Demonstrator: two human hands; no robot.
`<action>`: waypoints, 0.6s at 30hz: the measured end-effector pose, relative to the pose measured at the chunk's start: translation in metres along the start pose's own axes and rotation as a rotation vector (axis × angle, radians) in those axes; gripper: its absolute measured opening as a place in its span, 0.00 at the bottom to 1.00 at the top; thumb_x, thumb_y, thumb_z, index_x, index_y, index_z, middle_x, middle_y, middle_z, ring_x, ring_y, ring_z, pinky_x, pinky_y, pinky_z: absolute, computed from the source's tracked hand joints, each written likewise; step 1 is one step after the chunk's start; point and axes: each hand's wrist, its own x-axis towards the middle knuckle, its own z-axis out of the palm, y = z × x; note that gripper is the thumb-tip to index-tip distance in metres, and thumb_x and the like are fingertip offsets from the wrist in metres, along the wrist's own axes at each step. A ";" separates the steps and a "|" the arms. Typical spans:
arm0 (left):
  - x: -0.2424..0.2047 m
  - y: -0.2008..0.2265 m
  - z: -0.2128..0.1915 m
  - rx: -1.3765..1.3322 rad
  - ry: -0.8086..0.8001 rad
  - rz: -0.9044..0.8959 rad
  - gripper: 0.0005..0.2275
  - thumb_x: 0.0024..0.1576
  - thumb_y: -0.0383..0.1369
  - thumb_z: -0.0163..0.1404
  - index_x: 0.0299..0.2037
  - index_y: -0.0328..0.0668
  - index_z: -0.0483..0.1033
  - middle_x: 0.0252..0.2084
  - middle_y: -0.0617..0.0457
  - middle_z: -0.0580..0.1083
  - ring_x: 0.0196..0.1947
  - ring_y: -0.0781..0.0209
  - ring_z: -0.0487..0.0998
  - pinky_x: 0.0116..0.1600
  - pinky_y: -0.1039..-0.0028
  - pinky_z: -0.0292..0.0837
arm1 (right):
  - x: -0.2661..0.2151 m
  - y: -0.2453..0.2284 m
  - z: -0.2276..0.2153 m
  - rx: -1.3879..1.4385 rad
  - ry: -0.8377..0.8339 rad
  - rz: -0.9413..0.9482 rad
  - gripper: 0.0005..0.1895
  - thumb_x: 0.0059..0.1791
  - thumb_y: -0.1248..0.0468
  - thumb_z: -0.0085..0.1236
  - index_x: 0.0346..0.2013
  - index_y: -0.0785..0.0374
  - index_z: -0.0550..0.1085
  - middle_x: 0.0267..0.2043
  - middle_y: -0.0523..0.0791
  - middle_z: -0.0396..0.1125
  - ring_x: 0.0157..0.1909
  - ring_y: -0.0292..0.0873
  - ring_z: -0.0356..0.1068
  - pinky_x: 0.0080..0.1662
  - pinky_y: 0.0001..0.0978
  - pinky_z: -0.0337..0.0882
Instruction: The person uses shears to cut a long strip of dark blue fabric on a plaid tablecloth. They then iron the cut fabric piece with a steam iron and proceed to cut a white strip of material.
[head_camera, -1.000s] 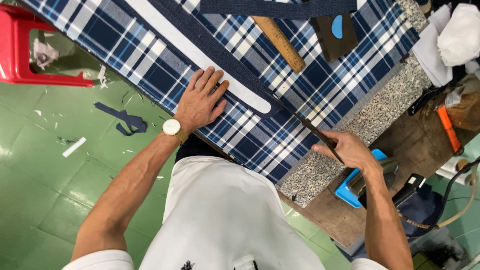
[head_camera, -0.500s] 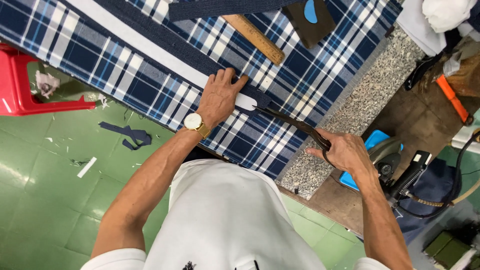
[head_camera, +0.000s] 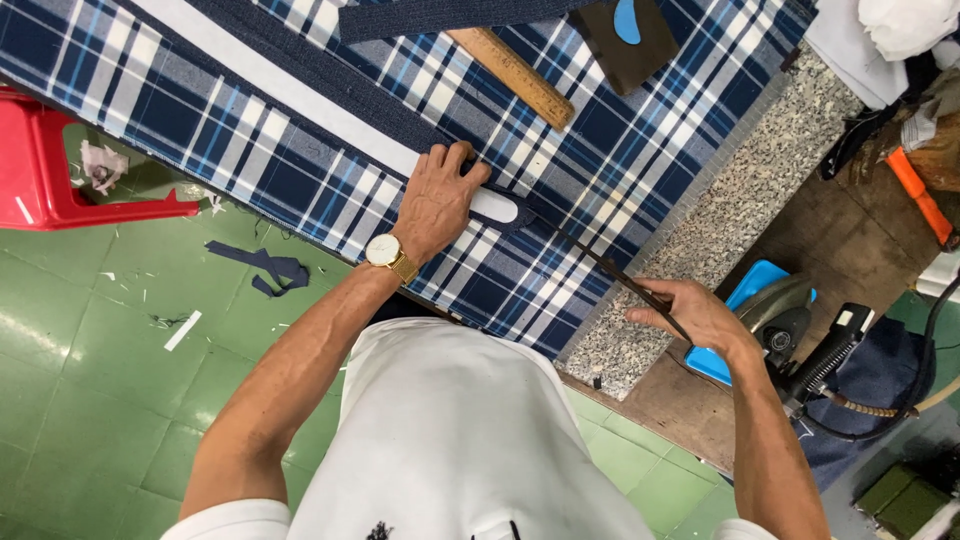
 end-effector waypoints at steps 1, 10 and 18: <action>-0.001 0.000 0.001 -0.020 0.020 0.002 0.05 0.66 0.28 0.38 0.42 0.51 0.67 0.45 0.49 0.63 0.38 0.50 0.64 0.40 0.64 0.58 | -0.001 -0.001 0.000 0.001 -0.002 0.003 0.35 0.41 0.46 0.70 0.60 0.55 0.77 0.25 0.52 0.76 0.29 0.51 0.72 0.37 0.42 0.66; -0.020 -0.007 0.004 -0.018 0.101 0.111 0.07 0.67 0.28 0.36 0.41 0.49 0.67 0.45 0.50 0.64 0.41 0.48 0.66 0.43 0.65 0.61 | -0.004 -0.007 -0.002 -0.037 0.008 -0.002 0.35 0.41 0.46 0.71 0.60 0.53 0.77 0.25 0.53 0.76 0.30 0.51 0.72 0.39 0.42 0.66; -0.021 -0.008 0.001 0.000 0.145 0.142 0.07 0.67 0.28 0.36 0.42 0.49 0.68 0.46 0.50 0.64 0.42 0.49 0.66 0.45 0.65 0.62 | -0.008 -0.002 -0.006 0.077 -0.072 0.012 0.36 0.43 0.45 0.67 0.62 0.57 0.76 0.35 0.55 0.80 0.37 0.52 0.75 0.43 0.45 0.70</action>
